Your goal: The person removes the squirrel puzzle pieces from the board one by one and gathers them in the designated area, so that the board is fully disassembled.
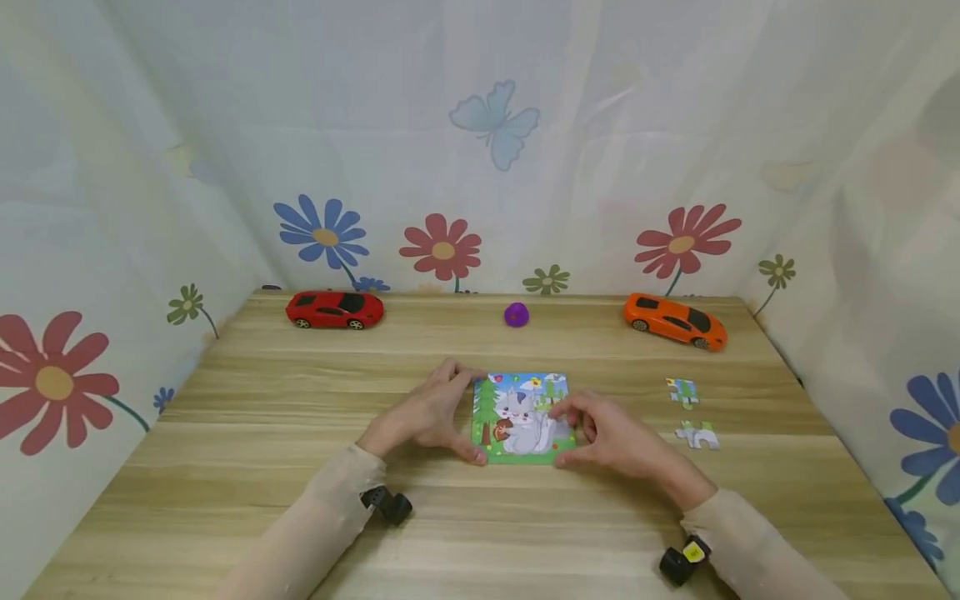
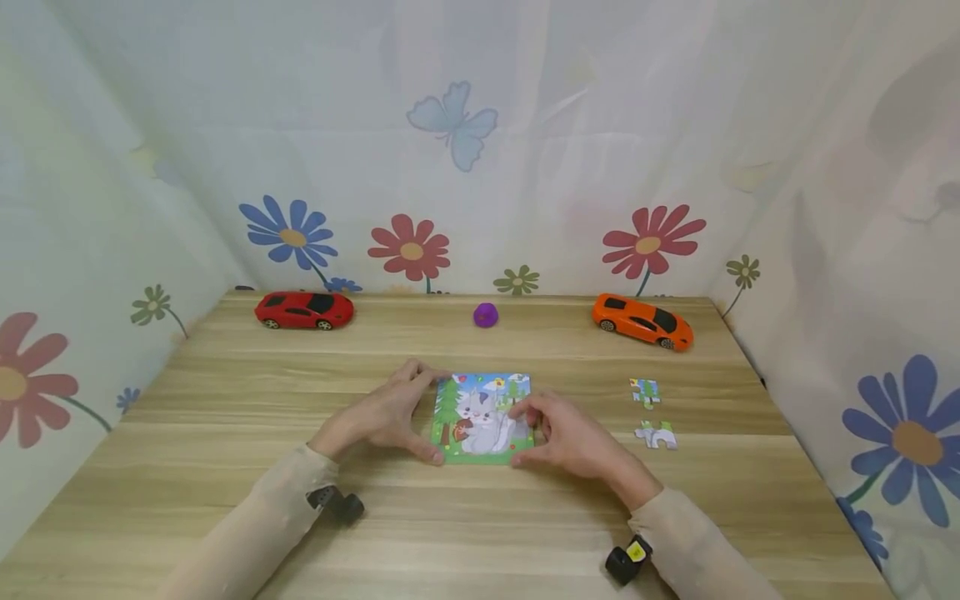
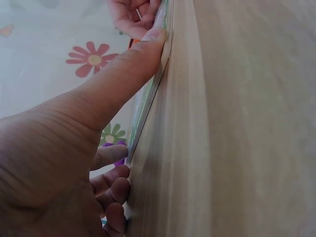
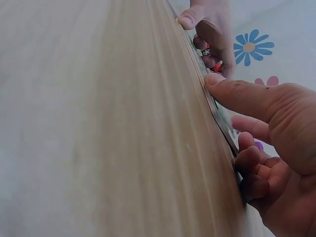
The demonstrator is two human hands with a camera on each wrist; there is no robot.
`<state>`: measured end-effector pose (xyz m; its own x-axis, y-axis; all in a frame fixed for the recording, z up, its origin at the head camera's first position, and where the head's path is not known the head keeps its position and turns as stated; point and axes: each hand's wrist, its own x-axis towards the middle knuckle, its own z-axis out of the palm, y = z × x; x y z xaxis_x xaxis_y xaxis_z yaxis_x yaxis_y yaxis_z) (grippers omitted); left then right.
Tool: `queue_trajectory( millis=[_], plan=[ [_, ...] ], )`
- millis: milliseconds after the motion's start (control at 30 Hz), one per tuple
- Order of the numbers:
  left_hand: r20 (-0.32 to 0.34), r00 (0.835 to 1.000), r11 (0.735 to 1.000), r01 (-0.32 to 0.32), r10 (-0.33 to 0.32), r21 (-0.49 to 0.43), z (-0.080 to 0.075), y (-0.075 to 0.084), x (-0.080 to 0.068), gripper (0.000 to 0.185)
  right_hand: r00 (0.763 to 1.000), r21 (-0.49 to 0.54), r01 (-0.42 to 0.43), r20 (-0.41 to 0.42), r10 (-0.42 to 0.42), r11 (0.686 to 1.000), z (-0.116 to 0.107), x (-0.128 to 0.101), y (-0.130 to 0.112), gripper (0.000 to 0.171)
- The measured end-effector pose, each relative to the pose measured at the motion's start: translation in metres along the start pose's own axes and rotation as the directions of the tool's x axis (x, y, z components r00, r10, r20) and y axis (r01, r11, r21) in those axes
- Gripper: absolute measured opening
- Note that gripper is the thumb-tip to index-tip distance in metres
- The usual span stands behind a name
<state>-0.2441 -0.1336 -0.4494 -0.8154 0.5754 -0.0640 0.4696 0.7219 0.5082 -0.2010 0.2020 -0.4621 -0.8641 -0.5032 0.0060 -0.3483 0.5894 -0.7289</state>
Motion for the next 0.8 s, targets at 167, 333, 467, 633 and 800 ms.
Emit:
queue_trajectory(
  millis=[167, 333, 467, 633, 800],
  plan=[
    [-0.006, 1.0, 1.0, 0.003, -0.003, -0.001, -0.0006, -0.0011, 0.0007, 0.138, 1.0, 0.015, 0.002, 0.005, -0.002, 1.0, -0.001, 0.002, -0.0027, 0.059],
    [-0.005, 1.0, 1.0, 0.0, 0.0, -0.001, -0.0006, -0.0019, 0.0005, 0.139, 1.0, 0.006, -0.007, 0.0, 0.007, 1.0, -0.0007, 0.0011, -0.0034, 0.06],
    [0.001, 1.0, 1.0, 0.007, -0.007, 0.001, -0.0002, -0.0018, 0.0011, 0.138, 1.0, -0.001, -0.012, -0.01, 0.012, 1.0, 0.0003, -0.0001, -0.0023, 0.06],
    [0.011, 0.999, 1.0, 0.031, -0.031, -0.001, -0.0002, 0.0, 0.0008, 0.137, 1.0, 0.003, -0.02, -0.017, 0.02, 1.0, 0.0006, -0.0005, -0.0016, 0.059],
    [0.008, 1.0, 0.999, 0.03, -0.029, -0.015, -0.0005, -0.0002, 0.0003, 0.136, 0.999, 0.034, -0.022, -0.023, 0.023, 0.999, 0.0005, 0.0001, -0.0023, 0.058]
  ],
)
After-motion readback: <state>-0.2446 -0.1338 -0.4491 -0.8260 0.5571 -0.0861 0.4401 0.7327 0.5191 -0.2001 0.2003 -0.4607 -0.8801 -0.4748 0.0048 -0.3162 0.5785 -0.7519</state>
